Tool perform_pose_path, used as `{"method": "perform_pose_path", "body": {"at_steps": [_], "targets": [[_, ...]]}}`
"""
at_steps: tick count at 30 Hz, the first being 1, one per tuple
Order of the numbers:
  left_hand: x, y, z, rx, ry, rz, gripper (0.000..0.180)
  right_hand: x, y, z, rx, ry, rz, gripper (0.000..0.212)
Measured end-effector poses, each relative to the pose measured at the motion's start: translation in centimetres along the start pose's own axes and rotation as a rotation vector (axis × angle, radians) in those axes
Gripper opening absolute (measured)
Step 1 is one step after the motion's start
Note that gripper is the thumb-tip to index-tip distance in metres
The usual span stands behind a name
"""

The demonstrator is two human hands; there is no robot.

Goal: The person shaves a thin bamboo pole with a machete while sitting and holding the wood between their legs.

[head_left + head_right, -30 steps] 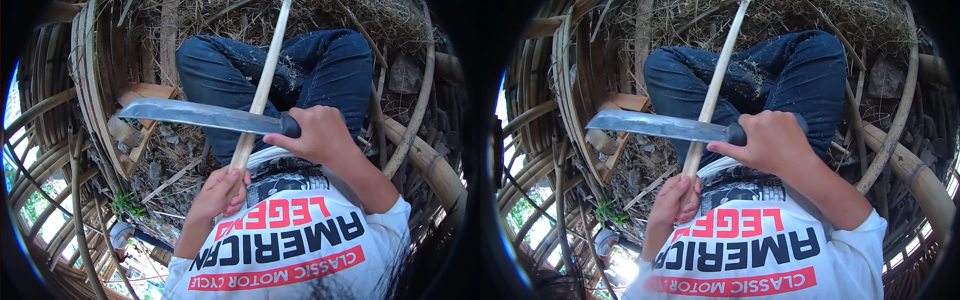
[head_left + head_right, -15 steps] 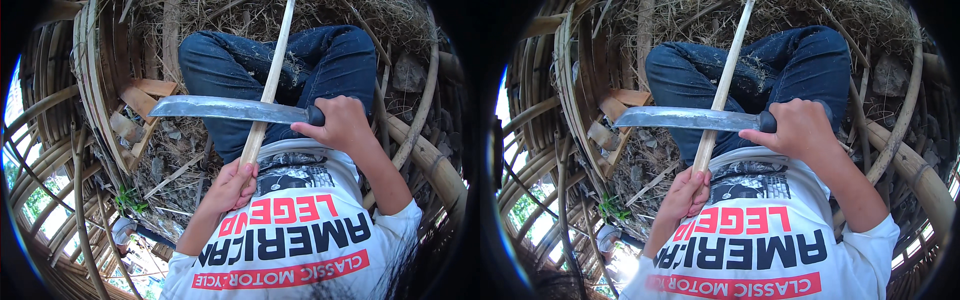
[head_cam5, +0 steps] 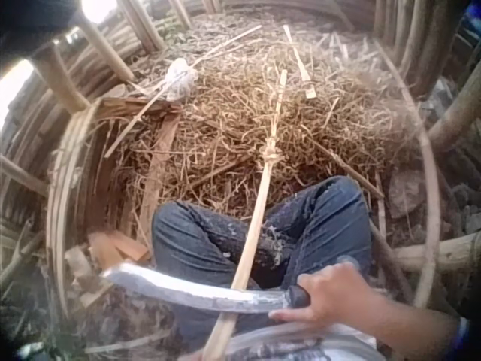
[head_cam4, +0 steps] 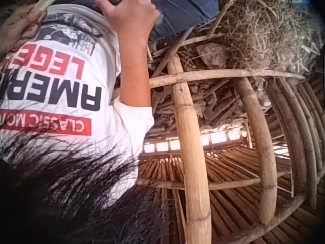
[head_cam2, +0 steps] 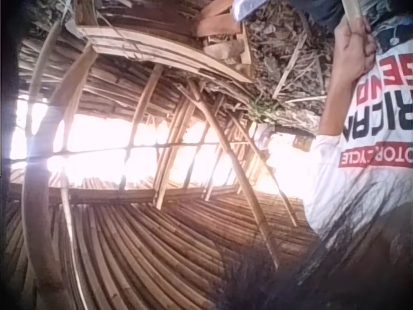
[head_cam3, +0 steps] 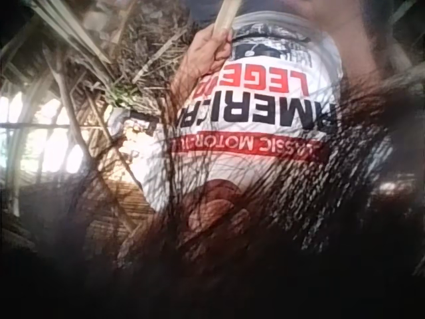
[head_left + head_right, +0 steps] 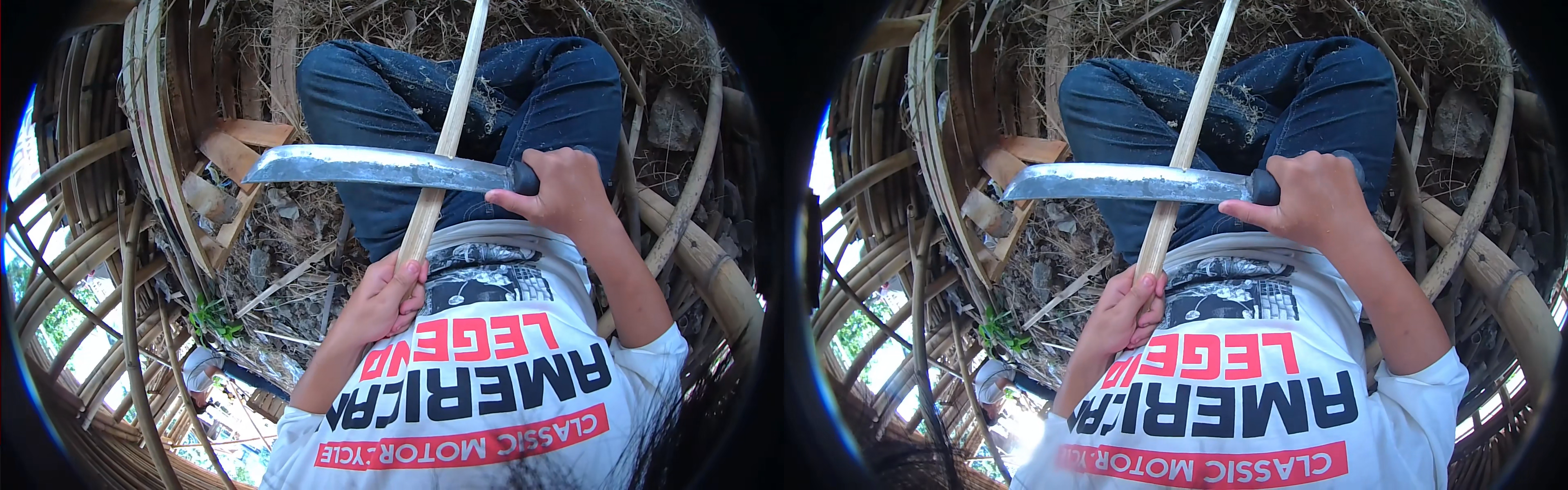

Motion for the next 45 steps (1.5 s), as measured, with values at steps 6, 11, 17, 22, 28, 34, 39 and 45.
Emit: {"method": "perform_pose_path", "body": {"at_steps": [6, 11, 17, 22, 28, 34, 39, 45], "targets": [[-0.2, -0.1, 0.3, 0.021, -0.017, -0.018, 0.026, 0.1, 0.0, -0.3, -0.008, -0.012, -0.026, 0.073], [-0.2, -0.2, 0.2, 0.016, -0.004, -0.01, 0.025, 0.3, 0.0, -0.4, -0.011, -0.038, -0.033, 0.073], [-0.6, -0.3, 0.5, -0.006, -0.01, 0.0, 0.026, 0.6, -0.1, -1.2, -0.038, 0.003, -0.015, 0.072], [-1.1, -0.2, 1.2, -0.052, -0.042, 0.03, 0.027, 2.0, -2.9, -8.3, -0.045, 0.338, 0.006, 0.068], [-0.7, -0.2, 0.7, -0.049, -0.031, 0.029, 0.027, 1.9, -3.5, -5.1, 0.025, 0.281, -0.013, 0.073], [-0.6, -0.5, 0.4, 0.023, -0.035, -0.011, 0.027, 0.8, 0.7, 1.4, 0.044, 0.026, 0.069, 0.074], [-1.0, -0.8, 0.3, 0.067, -0.017, -0.06, 0.028, 3.3, -1.1, -3.6, -0.02, 0.145, -0.038, 0.077], [-0.3, -0.4, 0.4, 0.04, -0.041, -0.005, 0.027, 5.4, -3.9, -8.5, 0.013, 0.326, -0.076, 0.075]]}}
Point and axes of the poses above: each hand's wrist, its own x-axis towards the middle knuckle, its own y-axis out of the palm, z = x × y, the point moved 10 cm from there along x, towards the middle knuckle, and after that the axes turned 11 degrees about x, right-handed, at the moved point
